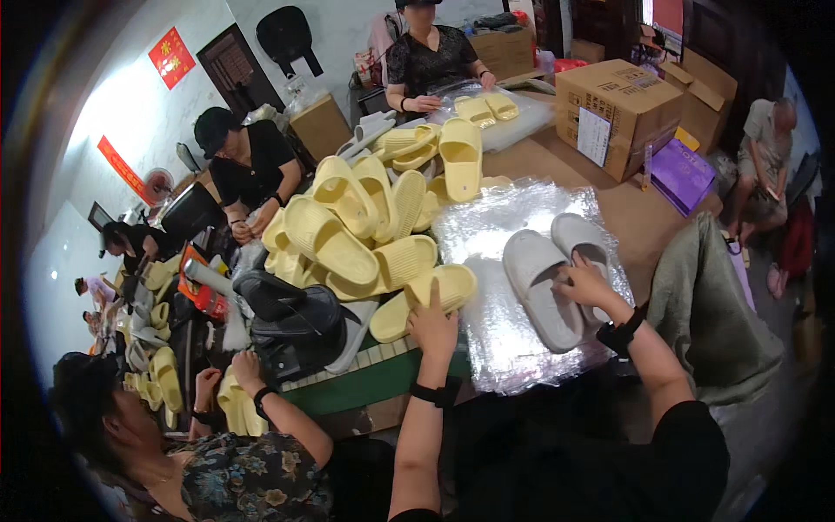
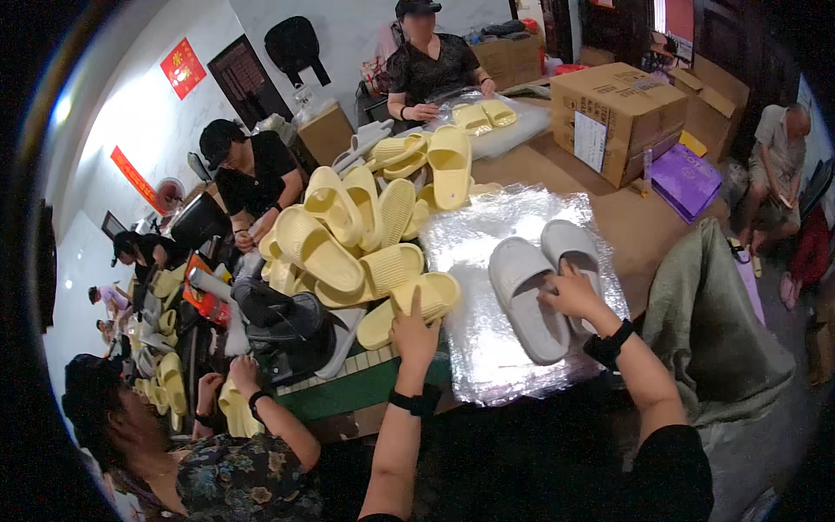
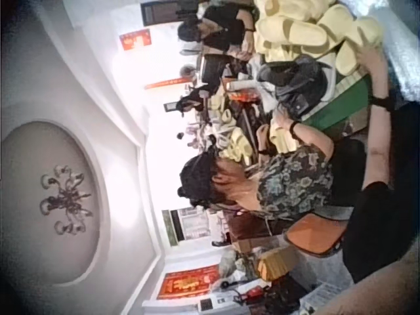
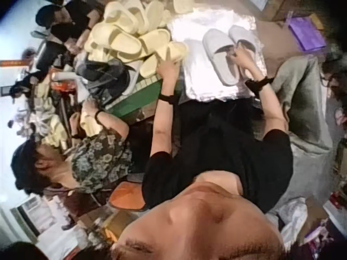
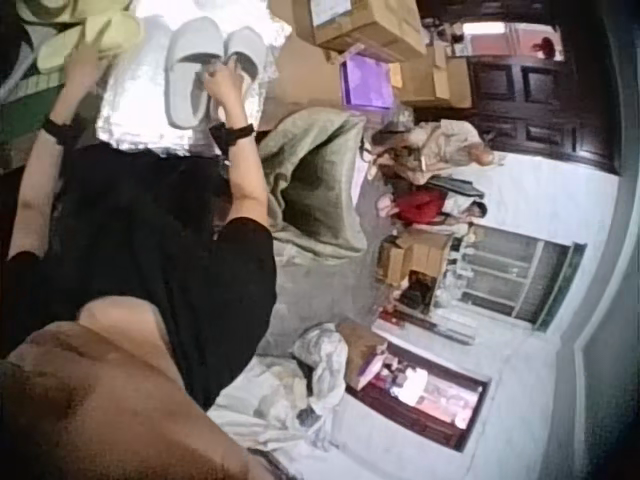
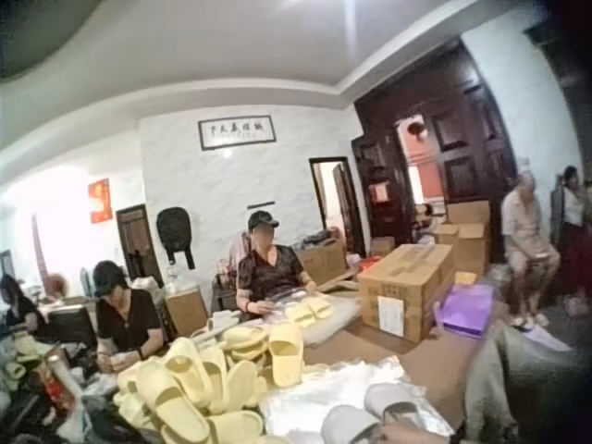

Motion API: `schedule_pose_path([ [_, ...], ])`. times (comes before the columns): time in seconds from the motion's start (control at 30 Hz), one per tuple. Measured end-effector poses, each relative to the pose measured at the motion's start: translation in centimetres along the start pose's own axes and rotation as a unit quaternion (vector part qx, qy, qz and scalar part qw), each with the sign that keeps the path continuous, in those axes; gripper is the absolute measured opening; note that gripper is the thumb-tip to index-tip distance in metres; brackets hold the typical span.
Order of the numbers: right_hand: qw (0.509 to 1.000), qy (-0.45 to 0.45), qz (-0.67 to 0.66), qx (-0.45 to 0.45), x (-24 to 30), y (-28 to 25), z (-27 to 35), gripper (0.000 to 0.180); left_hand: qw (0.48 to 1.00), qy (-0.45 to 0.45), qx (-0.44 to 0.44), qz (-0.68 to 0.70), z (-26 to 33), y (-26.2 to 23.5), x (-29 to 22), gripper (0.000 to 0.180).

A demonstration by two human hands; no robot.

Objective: The recorder is seen putting sandals into plastic bags for packaging in a shoe factory environment.

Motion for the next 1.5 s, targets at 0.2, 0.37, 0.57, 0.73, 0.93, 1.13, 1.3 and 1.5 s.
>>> schedule_pose_path([
  [0.2,0.999,-0.004,0.027,-0.039,-0.2,-1.6,0.4,0.059,0.982,0.052,-0.134,0.124,-0.6,-4.3,2.4,0.053],
  [0.37,0.989,0.048,-0.119,-0.072,0.8,-5.1,3.4,0.038,0.982,0.044,-0.144,0.114,0.2,-3.0,4.2,0.053],
  [0.57,0.885,0.04,-0.447,-0.128,1.1,-6.4,8.8,0.038,0.997,0.04,-0.018,0.066,0.8,-0.5,5.3,0.065],
  [0.73,0.837,-0.011,-0.543,-0.063,0.5,-5.6,13.5,0.045,0.958,0.221,0.126,0.134,7.5,-4.3,-7.6,0.047],
  [0.93,0.814,-0.009,-0.581,0.019,-0.7,-2.5,16.8,0.048,0.927,0.364,0.088,0.009,12.1,5.6,-10.4,0.04],
  [1.13,0.825,-0.008,-0.558,0.093,-1.1,-3.1,21.5,0.057,0.943,0.319,0.097,0.017,9.5,5.8,-8.9,0.046],
  [1.3,0.833,-0.081,-0.494,0.236,-0.1,-0.4,24.8,0.073,0.953,0.262,0.127,0.086,9.0,3.7,-10.4,0.049],
  [1.5,0.803,-0.192,-0.48,0.297,4.5,0.8,25.2,0.077,0.944,0.323,-0.053,0.045,9.0,3.3,-8.9,0.041],
])
Point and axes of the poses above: each hand's wrist, its own z-axis away from the middle knuckle, its own y-axis out of the palm, x = y × z, the point moved 7 cm from there along -z, towards the middle knuckle, and after that the axes turned 11 degrees about z, right-handed, at the moved point
